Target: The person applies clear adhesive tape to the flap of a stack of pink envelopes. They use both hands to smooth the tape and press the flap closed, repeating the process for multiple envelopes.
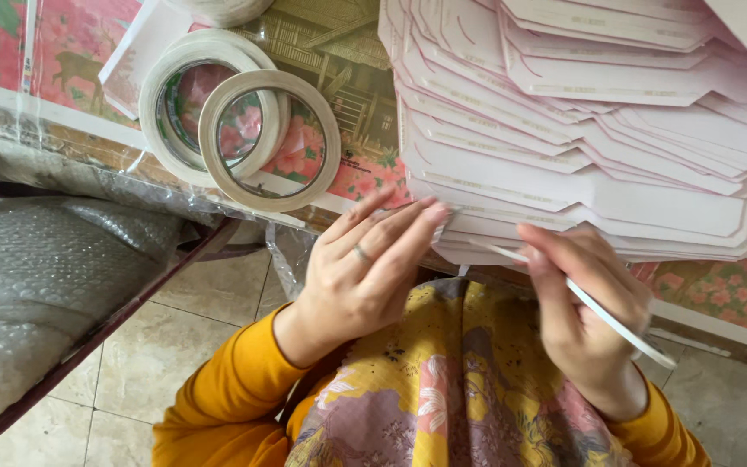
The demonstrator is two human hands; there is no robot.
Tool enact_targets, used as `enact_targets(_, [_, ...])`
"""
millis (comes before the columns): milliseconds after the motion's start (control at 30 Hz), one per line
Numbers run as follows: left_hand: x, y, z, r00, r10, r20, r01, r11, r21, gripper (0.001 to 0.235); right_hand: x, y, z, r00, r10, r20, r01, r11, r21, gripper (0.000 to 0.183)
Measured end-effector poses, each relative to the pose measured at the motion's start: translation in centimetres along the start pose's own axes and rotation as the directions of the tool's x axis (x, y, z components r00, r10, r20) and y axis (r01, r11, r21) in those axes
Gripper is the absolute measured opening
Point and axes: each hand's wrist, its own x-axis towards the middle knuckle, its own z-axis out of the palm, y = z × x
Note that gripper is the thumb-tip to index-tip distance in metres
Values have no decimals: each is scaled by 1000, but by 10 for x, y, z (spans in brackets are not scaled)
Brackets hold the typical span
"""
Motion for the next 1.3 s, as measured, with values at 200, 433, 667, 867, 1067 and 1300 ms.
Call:
enact_targets(200, [-15,-20,-4,964,203,170,-200,979,-34,28,18,-10,18,995,-64,72,74,986,-147,20])
enact_targets(433, [-10,-19,7,979,176,99,-182,982,54,28,-20,40,-25,979,-198,-47,154,873,-463,13])
enact_targets(667, [28,27,36,955,163,249,-217,955,203,37,-8,31,-40,993,-121,-1,106,868,-485,8])
enact_targets(867, [41,46,62,911,389,140,-402,912,79,37,6,30,-73,957,-267,112,290,887,-360,15])
enact_targets(1067, [21,34,51,928,257,270,-299,946,127,38,-6,82,-70,921,-317,224,388,762,-518,20])
enact_targets(1300, [33,35,49,926,274,259,-298,953,55,37,26,83,-63,901,-365,234,433,738,-517,24])
